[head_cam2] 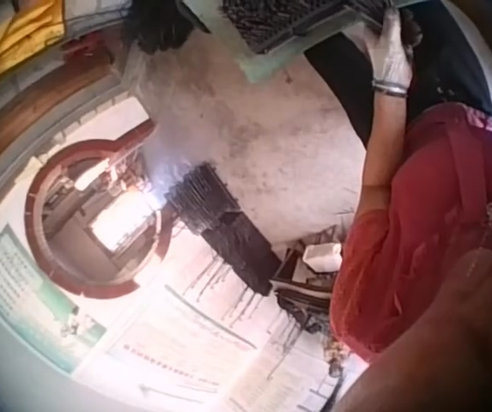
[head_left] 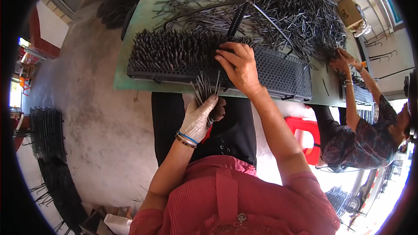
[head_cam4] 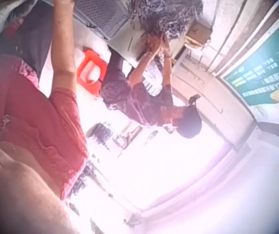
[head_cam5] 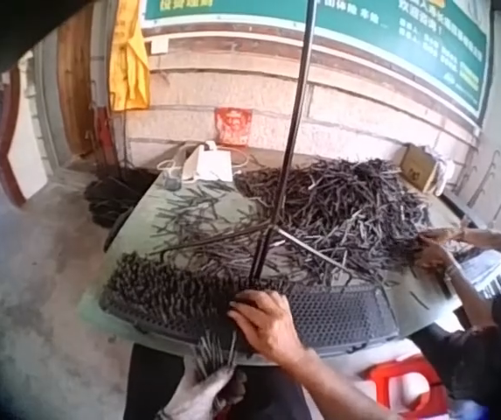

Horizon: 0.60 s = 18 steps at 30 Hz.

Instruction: Inserting small black metal rods into a perforated metal template on a workbench to assemble a grid.

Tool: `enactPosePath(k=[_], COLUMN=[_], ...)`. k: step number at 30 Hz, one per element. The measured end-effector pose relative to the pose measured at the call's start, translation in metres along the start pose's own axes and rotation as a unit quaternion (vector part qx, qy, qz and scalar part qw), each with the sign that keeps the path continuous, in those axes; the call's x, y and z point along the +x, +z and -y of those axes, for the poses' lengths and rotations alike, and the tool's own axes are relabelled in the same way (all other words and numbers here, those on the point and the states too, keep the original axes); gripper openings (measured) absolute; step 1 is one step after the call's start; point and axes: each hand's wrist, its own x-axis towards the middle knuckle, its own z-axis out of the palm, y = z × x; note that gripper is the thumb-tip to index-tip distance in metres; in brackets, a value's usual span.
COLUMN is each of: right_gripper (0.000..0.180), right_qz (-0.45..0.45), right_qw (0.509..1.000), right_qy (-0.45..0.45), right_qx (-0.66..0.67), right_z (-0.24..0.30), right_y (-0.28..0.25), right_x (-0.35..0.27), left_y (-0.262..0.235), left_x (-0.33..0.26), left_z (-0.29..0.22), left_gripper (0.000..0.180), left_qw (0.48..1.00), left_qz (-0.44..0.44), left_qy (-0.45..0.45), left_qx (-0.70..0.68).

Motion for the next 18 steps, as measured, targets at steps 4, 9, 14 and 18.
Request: enactPosePath(k=[4, 9, 14, 18], right_gripper=[0.017, 0.023, 0.016, 0.016], right_qz=[-0.035, 0.113, -0.013, -0.110], right_qw=[0.993, 0.893, 0.847, 0.945], right_qy=[0.090, 0.329, 0.386, 0.225], right_qx=[0.070, 0.286, 0.365, 0.209], right_z=[0.006, 0.032, 0.012, 0.002], right_y=[-0.016, -0.037, -0.043, -0.032], right_x=[-0.002, -0.021, -0.021, -0.006], left_y=[0.000, 0.010, 0.009, 0.011], left_x=[-0.001, -0.004, 0.002, 0.004], left_z=[0.000, -0.004, -0.001, -0.001], left_gripper=[0.027, 0.026, 0.023, 0.020], left_qw=[1.000, 0.999, 0.997, 0.999], left_qz=[-0.006, -0.003, 0.024, 0.001], left_qy=[0.011, 0.044, 0.016, 0.026], left_qx=[0.006, 0.029, 0.066, 0.026])
